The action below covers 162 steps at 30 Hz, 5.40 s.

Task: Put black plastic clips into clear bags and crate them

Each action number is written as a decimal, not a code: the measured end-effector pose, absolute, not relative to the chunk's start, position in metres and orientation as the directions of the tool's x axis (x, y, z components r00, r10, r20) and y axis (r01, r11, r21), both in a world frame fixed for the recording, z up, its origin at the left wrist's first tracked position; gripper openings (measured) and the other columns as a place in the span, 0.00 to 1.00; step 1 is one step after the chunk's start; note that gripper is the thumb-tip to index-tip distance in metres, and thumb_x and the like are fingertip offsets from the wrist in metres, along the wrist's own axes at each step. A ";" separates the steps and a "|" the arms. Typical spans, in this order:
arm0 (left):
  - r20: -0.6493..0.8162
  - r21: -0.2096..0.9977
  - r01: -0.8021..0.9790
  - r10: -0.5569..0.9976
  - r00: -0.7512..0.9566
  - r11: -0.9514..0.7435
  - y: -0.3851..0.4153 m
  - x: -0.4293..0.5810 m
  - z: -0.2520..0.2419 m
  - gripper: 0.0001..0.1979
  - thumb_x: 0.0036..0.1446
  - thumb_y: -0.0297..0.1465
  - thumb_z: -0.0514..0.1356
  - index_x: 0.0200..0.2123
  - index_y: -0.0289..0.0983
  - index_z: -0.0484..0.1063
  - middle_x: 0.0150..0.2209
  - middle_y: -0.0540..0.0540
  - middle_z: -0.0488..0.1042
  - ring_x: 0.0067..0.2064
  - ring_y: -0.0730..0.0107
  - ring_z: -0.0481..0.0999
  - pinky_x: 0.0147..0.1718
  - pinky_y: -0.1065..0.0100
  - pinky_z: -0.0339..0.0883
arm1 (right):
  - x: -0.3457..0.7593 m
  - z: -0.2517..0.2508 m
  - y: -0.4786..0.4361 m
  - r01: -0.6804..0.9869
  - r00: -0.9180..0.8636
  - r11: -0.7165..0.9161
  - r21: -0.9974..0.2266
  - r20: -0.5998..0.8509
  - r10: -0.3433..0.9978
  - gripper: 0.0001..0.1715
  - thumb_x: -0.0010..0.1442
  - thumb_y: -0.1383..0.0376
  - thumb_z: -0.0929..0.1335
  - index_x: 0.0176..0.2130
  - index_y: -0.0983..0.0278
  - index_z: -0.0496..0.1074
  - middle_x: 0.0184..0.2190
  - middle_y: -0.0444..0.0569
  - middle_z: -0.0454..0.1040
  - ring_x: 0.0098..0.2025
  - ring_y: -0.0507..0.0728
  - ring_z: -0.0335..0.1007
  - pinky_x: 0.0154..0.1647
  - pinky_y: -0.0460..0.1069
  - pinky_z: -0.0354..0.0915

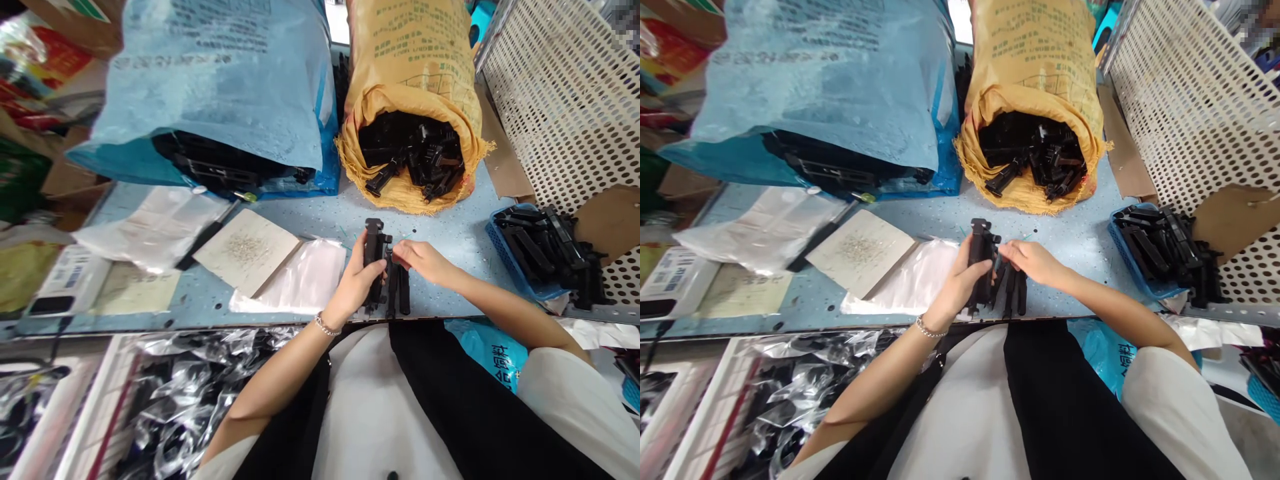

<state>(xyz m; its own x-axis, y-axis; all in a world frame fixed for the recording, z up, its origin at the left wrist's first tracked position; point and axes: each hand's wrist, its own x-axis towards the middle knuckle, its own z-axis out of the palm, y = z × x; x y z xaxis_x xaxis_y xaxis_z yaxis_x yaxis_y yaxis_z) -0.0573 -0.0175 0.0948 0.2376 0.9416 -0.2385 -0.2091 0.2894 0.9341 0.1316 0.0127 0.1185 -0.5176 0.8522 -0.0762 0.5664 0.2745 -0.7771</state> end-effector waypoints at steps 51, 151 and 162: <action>-0.215 0.928 -0.234 0.930 0.298 0.290 -0.009 -0.044 0.116 0.28 0.58 0.51 0.63 0.53 0.40 0.64 0.29 0.51 0.72 0.24 0.69 0.72 0.23 0.67 0.67 | 0.144 0.125 0.050 0.631 -0.609 0.682 -0.369 0.309 0.730 0.20 0.74 0.56 0.58 0.34 0.62 0.68 0.30 0.50 0.70 0.34 0.58 0.67 0.34 0.51 0.63; -0.298 0.727 -0.465 0.842 0.450 0.506 -0.028 -0.066 0.125 0.24 0.56 0.51 0.64 0.41 0.39 0.62 0.32 0.52 0.71 0.21 0.76 0.70 0.17 0.72 0.66 | 0.136 0.150 0.026 0.590 -0.534 0.569 -0.573 0.252 0.807 0.24 0.70 0.45 0.61 0.42 0.62 0.69 0.34 0.50 0.73 0.34 0.57 0.69 0.33 0.49 0.61; -0.352 0.744 -0.471 0.877 0.326 0.474 -0.016 -0.072 0.126 0.23 0.59 0.53 0.56 0.36 0.37 0.69 0.26 0.49 0.70 0.25 0.71 0.71 0.23 0.68 0.67 | 0.116 0.146 -0.023 0.477 -0.790 0.839 -0.261 0.291 0.540 0.21 0.73 0.50 0.60 0.37 0.61 0.69 0.32 0.51 0.73 0.33 0.58 0.67 0.34 0.52 0.61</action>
